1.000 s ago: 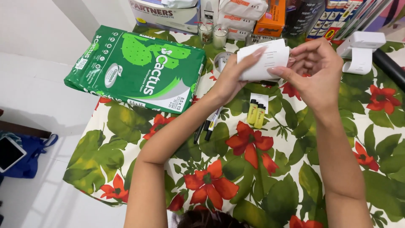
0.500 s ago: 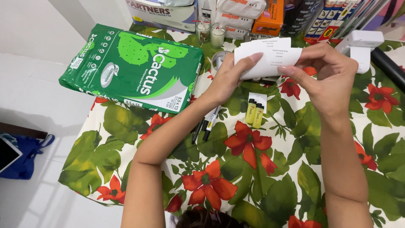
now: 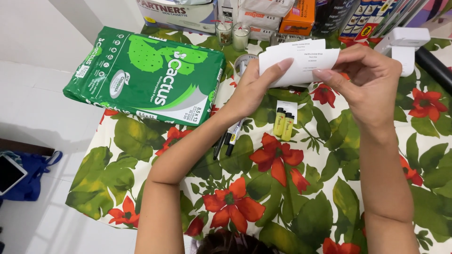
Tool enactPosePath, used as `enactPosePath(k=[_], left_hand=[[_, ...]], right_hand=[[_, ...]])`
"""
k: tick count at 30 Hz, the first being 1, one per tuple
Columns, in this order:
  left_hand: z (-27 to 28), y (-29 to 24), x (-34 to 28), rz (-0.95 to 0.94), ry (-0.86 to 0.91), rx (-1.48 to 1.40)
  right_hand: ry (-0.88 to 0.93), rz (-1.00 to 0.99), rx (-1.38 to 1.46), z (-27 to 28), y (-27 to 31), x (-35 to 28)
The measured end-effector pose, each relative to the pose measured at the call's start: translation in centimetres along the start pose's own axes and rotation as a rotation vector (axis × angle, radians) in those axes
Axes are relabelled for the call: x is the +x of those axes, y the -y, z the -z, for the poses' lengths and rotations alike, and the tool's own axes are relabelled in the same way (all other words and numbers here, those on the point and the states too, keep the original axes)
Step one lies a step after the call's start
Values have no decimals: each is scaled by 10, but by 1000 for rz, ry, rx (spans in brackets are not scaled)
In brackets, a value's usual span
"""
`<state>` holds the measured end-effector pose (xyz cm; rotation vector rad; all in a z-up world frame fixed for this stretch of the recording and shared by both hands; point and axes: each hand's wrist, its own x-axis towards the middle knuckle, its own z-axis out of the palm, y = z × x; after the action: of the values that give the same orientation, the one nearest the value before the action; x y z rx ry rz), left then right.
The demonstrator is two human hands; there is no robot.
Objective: Sorting and preparing various small retail items, receipts, and office supplies on a table.
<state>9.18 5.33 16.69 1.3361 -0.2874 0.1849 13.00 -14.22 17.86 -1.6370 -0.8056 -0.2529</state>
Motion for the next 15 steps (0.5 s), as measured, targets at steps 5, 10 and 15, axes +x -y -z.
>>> enactPosePath(k=[5, 10, 15], left_hand=[[-1, -1, -1, 97, -47, -58], [1, 3, 0, 93, -49, -79], [2, 0, -1, 57, 2, -81]], right_hand=[[11, 7, 20, 0, 0, 1], [3, -22, 32, 2, -3, 0], [-11, -51, 3, 3, 0, -1]])
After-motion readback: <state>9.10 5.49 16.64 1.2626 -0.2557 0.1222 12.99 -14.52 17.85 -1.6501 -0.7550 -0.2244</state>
